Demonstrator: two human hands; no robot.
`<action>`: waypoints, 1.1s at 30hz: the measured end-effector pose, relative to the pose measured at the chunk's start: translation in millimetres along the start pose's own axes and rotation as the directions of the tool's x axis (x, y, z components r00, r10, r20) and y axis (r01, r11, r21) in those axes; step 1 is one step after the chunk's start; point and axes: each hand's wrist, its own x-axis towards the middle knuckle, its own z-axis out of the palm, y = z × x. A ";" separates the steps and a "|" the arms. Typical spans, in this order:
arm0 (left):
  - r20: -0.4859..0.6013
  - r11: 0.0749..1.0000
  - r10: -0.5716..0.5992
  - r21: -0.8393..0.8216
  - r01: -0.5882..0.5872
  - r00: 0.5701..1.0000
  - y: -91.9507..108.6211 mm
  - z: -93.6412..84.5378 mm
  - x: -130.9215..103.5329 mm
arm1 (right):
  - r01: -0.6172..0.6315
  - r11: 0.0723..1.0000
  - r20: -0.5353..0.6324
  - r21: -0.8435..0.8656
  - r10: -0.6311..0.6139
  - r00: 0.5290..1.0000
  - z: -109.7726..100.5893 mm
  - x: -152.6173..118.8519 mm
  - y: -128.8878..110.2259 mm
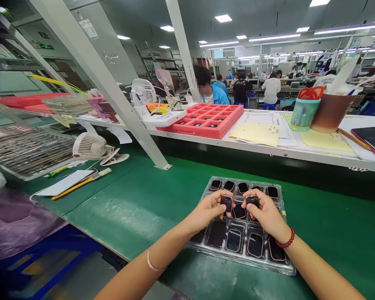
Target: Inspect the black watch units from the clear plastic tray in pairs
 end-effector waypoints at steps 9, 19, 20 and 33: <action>-0.023 1.000 -0.012 0.006 0.012 1.000 -13.6 -9.8 6.0 | -0.035 0.999 0.050 -0.040 0.037 0.998 4.4 3.9 11.8; -0.058 1.000 -0.015 -0.028 0.013 0.998 -13.9 -14.4 -1.7 | -0.049 0.996 0.069 -0.069 0.054 0.996 5.4 2.7 13.5; -0.057 0.998 -0.011 -0.058 0.008 0.998 -14.3 -15.4 -1.5 | -0.049 0.997 0.064 -0.065 0.053 0.997 4.9 3.0 13.9; 0.826 0.889 0.164 -0.360 0.281 0.539 20.3 24.9 -48.8 | -0.143 0.988 0.027 0.049 0.142 0.989 -3.8 3.4 21.7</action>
